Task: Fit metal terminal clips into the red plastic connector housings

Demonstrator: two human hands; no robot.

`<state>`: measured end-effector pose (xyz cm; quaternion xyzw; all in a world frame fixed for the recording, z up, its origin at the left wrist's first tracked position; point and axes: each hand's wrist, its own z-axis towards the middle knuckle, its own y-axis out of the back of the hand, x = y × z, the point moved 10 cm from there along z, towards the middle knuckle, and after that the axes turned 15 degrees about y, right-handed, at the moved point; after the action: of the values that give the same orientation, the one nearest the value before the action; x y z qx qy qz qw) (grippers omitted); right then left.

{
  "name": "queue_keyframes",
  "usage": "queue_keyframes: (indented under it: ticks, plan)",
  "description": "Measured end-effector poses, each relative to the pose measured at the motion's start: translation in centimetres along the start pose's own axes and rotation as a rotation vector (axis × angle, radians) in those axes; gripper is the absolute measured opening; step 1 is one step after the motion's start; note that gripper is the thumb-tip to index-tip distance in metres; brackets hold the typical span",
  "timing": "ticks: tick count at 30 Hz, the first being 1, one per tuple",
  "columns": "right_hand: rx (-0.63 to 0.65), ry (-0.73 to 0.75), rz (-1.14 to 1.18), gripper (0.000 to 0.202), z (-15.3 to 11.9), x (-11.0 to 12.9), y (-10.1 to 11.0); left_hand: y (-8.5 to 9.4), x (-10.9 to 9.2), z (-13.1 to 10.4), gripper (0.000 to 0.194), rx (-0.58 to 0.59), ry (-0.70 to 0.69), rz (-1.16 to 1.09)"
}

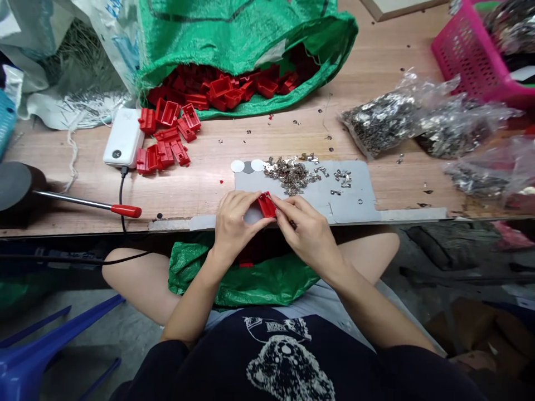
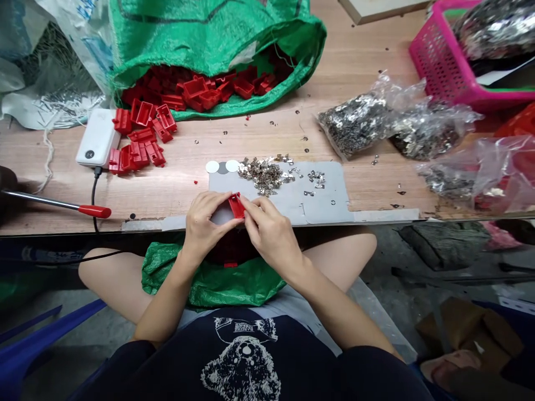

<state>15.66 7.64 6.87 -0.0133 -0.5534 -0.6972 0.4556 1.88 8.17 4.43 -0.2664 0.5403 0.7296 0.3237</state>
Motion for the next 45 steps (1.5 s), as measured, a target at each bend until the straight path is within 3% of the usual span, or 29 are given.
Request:
queue_keyframes:
  ticks: [4, 8, 19, 34, 40, 45]
  plan:
    - [-0.144, 0.034, -0.038, 0.030, 0.2, 0.0, 0.0, 0.1, -0.3, 0.0, 0.044, -0.014, -0.020, 0.023]
    - [-0.166, 0.036, -0.038, 0.027, 0.5, -0.2, -0.3, -0.1, -0.2, -0.1, 0.041, -0.018, -0.035, 0.039]
    - [-0.124, -0.018, 0.022, 0.034, 0.5, -0.8, -0.6, -0.3, 0.2, 0.4, 0.037, 0.013, 0.029, 0.069]
    - [0.111, 0.013, -0.249, 0.027, 1.8, 0.3, -1.8, -0.1, 0.0, 0.3, 0.031, -0.019, 0.027, 0.062]
    - [-0.114, -0.009, 0.042, 0.029, 0.8, -0.3, 0.4, 0.1, 0.0, 0.3, 0.039, -0.006, 0.065, 0.037]
    - [-0.282, -0.195, -0.045, 0.024, -2.5, -3.8, 4.6, 1.3, 1.0, 0.6, 0.047, 0.024, 0.179, -0.137]
